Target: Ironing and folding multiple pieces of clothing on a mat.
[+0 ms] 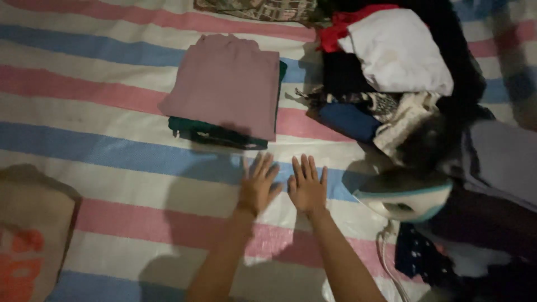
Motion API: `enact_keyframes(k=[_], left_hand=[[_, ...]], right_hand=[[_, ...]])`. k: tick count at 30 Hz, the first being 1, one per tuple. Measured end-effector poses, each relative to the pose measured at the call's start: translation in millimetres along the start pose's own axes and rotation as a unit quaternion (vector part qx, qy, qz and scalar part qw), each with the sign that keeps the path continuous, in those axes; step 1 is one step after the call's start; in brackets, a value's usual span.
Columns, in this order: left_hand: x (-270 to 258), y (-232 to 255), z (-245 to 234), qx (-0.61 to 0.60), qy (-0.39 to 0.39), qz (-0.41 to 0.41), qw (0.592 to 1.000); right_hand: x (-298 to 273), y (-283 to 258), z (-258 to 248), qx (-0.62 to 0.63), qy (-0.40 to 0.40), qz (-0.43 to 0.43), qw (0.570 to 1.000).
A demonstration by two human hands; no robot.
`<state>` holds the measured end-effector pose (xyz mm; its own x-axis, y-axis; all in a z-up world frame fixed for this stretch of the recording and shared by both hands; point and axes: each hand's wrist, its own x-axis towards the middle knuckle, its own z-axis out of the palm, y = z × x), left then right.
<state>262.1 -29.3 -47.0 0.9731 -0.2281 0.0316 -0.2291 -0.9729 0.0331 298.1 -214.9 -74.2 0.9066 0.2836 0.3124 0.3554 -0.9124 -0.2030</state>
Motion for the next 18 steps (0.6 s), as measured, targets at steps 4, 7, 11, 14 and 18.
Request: enact_keyframes(k=[4,7,11,14,18], left_hand=[[-119,50,2,-0.150,0.048,-0.092,0.983],[-173,56,22,-0.114,-0.037,-0.146,0.982],[-204,56,40,-0.086,-0.045,-0.155,0.983],[-204,57,48,-0.081,0.009,-0.146,0.986],[-200,60,29,-0.074,-0.030,-0.157,0.984]], right_hand=[[-4,13,-66,0.229,-0.059,-0.006,0.972],[-24,41,-184,0.386,0.032,-0.002,0.922],[-48,162,-281,0.151,0.346,0.020,0.926],[-53,272,-279,0.085,0.246,0.111,0.959],[-41,368,-239,-0.054,0.050,0.199,0.977]])
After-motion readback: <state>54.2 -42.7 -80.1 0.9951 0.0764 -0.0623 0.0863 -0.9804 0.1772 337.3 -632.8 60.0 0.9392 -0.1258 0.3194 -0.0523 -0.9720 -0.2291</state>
